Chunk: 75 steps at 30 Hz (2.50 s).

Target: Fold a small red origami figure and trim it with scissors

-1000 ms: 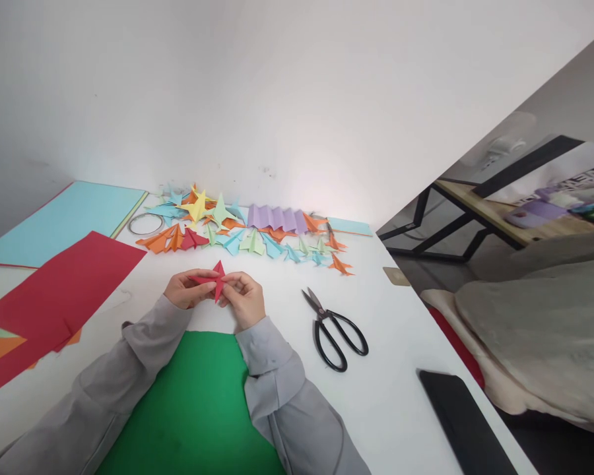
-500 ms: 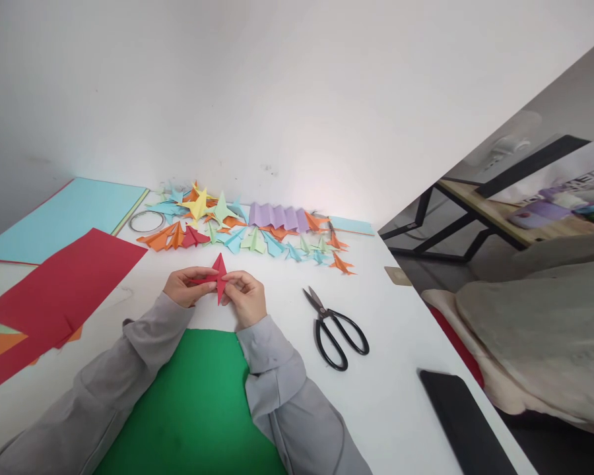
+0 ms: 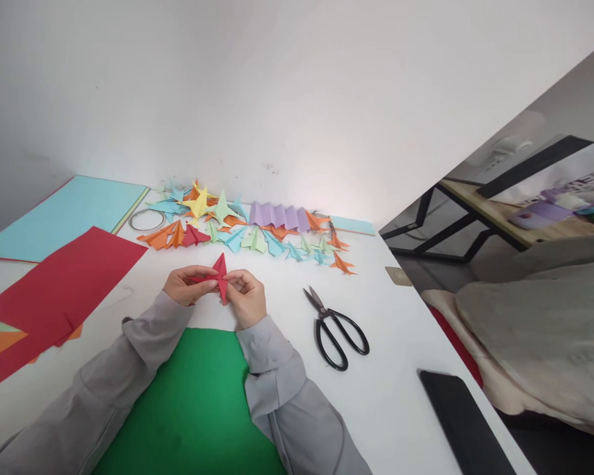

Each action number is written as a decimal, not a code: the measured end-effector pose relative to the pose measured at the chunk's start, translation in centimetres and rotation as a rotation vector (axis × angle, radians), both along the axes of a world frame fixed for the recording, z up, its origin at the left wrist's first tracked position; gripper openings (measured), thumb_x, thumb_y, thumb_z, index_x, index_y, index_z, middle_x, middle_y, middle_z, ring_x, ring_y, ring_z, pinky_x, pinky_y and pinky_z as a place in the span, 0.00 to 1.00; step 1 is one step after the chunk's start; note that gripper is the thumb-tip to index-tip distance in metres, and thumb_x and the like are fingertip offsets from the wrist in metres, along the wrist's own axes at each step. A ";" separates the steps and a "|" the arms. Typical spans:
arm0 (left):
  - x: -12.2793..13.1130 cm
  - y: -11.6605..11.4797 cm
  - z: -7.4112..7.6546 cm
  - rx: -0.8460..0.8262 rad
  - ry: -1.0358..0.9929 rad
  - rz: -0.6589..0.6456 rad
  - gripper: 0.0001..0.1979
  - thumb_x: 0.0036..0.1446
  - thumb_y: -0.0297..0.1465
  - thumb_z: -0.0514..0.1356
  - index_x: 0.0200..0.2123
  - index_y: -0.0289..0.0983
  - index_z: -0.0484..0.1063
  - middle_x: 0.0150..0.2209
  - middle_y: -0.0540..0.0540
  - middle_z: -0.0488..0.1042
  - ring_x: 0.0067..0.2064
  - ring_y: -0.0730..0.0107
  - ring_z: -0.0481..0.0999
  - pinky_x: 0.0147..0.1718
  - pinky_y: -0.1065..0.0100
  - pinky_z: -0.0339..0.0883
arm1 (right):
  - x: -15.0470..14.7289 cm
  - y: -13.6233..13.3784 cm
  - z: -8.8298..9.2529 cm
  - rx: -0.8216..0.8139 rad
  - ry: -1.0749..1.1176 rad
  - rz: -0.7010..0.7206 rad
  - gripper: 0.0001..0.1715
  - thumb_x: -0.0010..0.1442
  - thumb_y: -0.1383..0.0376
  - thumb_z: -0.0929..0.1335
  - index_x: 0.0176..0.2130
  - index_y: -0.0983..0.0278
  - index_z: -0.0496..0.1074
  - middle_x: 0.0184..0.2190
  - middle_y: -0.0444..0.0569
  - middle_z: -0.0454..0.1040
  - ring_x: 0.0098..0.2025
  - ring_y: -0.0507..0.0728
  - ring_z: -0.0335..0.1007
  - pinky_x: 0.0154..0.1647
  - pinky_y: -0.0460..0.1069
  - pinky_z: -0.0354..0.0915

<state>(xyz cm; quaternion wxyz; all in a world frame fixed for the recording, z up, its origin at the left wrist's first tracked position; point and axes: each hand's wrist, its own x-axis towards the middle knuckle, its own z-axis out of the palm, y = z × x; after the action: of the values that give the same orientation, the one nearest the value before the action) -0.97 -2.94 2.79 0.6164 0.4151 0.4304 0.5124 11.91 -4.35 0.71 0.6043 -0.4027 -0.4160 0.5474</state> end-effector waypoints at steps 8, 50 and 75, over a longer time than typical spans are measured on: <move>0.1 0.0 -0.6 0.057 -0.026 -0.058 0.15 0.32 0.32 0.70 0.28 0.34 0.77 0.19 0.49 0.75 0.19 0.75 0.72 0.23 0.73 0.70 | 0.2 0.2 -0.8 -0.046 0.017 -0.026 0.08 0.42 0.65 0.72 0.26 0.64 0.70 0.13 0.40 0.70 0.15 0.49 0.64 0.17 0.45 0.60; 0.0 0.4 -1.2 0.063 -0.064 -0.003 0.30 0.28 0.28 0.72 0.41 0.31 0.75 0.27 0.45 0.79 0.27 0.70 0.75 0.29 0.68 0.72 | -0.1 0.0 0.4 -0.020 0.068 -0.046 0.15 0.36 0.64 0.76 0.26 0.64 0.70 0.17 0.42 0.75 0.17 0.50 0.68 0.16 0.44 0.63; -0.3 0.1 -0.1 -0.071 -0.120 -0.086 0.17 0.26 0.28 0.72 0.26 0.31 0.76 0.19 0.48 0.75 0.20 0.75 0.72 0.21 0.72 0.68 | 0.2 0.0 0.0 -0.052 -0.014 -0.011 0.12 0.38 0.60 0.75 0.22 0.64 0.73 0.14 0.43 0.73 0.15 0.50 0.65 0.18 0.46 0.61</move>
<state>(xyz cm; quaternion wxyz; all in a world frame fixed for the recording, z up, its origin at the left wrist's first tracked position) -1.27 -2.81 2.74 0.6769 0.3797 0.3924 0.4935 12.16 -4.33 0.67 0.5937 -0.4242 -0.4035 0.5520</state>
